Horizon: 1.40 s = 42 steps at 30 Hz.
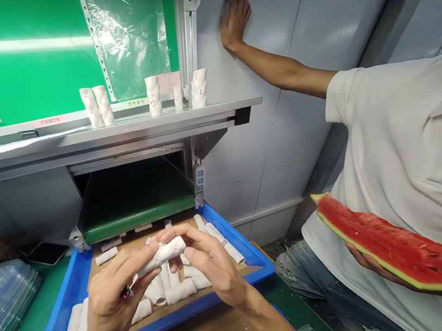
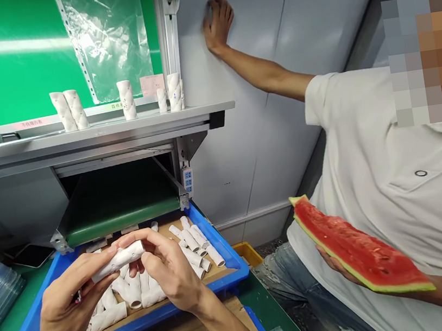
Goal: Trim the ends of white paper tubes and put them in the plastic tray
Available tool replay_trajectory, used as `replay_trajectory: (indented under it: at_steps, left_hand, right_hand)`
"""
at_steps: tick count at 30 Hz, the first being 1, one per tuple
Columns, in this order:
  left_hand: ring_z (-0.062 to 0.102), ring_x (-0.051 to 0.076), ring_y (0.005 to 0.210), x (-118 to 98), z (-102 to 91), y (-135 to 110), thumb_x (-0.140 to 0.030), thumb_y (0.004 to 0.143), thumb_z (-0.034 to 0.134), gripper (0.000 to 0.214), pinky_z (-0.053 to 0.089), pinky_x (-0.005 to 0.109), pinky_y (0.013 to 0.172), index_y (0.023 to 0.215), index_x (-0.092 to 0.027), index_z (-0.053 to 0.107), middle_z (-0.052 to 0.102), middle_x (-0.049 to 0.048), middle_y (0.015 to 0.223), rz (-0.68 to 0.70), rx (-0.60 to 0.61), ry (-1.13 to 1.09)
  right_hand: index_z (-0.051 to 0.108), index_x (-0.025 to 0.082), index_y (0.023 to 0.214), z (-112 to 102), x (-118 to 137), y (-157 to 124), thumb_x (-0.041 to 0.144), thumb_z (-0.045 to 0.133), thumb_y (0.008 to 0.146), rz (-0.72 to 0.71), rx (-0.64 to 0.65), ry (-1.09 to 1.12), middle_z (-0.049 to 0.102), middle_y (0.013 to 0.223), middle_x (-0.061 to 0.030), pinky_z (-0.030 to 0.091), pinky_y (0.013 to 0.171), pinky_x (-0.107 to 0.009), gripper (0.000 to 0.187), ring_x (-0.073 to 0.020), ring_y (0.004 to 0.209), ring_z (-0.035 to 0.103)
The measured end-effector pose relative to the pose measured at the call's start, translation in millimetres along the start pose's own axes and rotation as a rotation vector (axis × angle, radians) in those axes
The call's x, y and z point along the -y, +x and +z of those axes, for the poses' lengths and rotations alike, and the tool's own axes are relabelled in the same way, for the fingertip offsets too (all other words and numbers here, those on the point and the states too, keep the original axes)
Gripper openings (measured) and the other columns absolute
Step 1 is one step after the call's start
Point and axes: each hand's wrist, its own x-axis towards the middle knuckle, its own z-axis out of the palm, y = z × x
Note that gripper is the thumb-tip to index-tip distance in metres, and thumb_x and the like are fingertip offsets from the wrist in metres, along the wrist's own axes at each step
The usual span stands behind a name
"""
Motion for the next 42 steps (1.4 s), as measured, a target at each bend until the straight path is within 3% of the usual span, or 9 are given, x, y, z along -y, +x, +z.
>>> replay_trajectory:
  at_steps: [10, 18, 25, 33, 38, 42]
  left_hand:
    - [0.075, 0.016, 0.099, -3.2, 1.5, -0.1, -0.012, 0.1, 0.072, 0.045, 0.057, 0.021, 0.084, 0.142, -0.029, 0.067, 0.078, 0.0048, 0.118, 0.012, 0.007, -0.023]
    - [0.075, 0.015, 0.095, -1.7, 0.9, 1.1, -0.011, 0.099, 0.073, 0.046, 0.057, 0.02, 0.08, 0.142, -0.025, 0.068, 0.079, 0.0059, 0.114, 0.046, 0.007, 0.001]
    - [0.074, 0.015, 0.09, -1.1, -4.5, 0.9, -0.013, 0.099, 0.074, 0.042, 0.054, 0.021, 0.07, 0.139, -0.022, 0.069, 0.079, 0.0079, 0.114, 0.026, 0.024, -0.018]
    - [0.073, 0.013, 0.097, -0.3, -3.1, 3.6, -0.01, 0.1, 0.073, 0.043, 0.055, 0.02, 0.081, 0.141, -0.023, 0.067, 0.079, 0.0057, 0.117, 0.069, 0.021, -0.031]
    - [0.071, 0.012, 0.091, 3.7, -3.2, 1.1, -0.011, 0.099, 0.074, 0.045, 0.052, 0.02, 0.072, 0.142, -0.023, 0.067, 0.078, 0.0074, 0.12, 0.052, 0.031, -0.033]
    - [0.07, 0.013, 0.087, 5.1, -3.4, 0.7, -0.012, 0.099, 0.074, 0.045, 0.053, 0.021, 0.072, 0.142, -0.024, 0.067, 0.078, 0.0057, 0.113, 0.048, 0.022, -0.028]
  right_hand:
    - [0.073, 0.022, 0.111, 0.7, -2.6, -0.4, 0.047, 0.065, 0.101, 0.016, -0.033, 0.014, 0.076, 0.117, -0.0091, 0.058, 0.075, -0.035, 0.028, -0.017, 0.074, 0.064]
    - [0.074, 0.021, 0.11, 0.6, -5.2, 0.2, 0.04, 0.066, 0.1, -0.024, -0.037, 0.068, 0.077, 0.118, -0.0096, 0.058, 0.071, -0.032, 0.023, -0.0175, 0.077, 0.064]
    - [0.075, 0.022, 0.11, 0.9, -8.8, 0.8, 0.021, 0.06, 0.094, -0.013, -0.026, 0.08, 0.078, 0.118, -0.0066, 0.055, 0.069, -0.031, 0.021, -0.0152, 0.07, 0.063]
    - [0.074, 0.022, 0.112, 1.9, -2.8, 1.4, 0.027, 0.06, 0.101, -0.029, -0.007, 0.059, 0.077, 0.121, -0.0083, 0.057, 0.072, -0.031, 0.019, -0.0156, 0.076, 0.064]
    - [0.075, 0.022, 0.112, 2.5, -7.5, 1.9, 0.019, 0.061, 0.096, -0.035, -0.023, 0.073, 0.078, 0.118, -0.0065, 0.056, 0.069, -0.03, 0.021, -0.0142, 0.071, 0.064]
    - [0.075, 0.022, 0.118, 1.3, -7.7, 1.2, 0.026, 0.06, 0.1, -0.042, 0.009, 0.068, 0.076, 0.124, -0.0084, 0.057, 0.073, -0.031, 0.023, -0.0153, 0.077, 0.066]
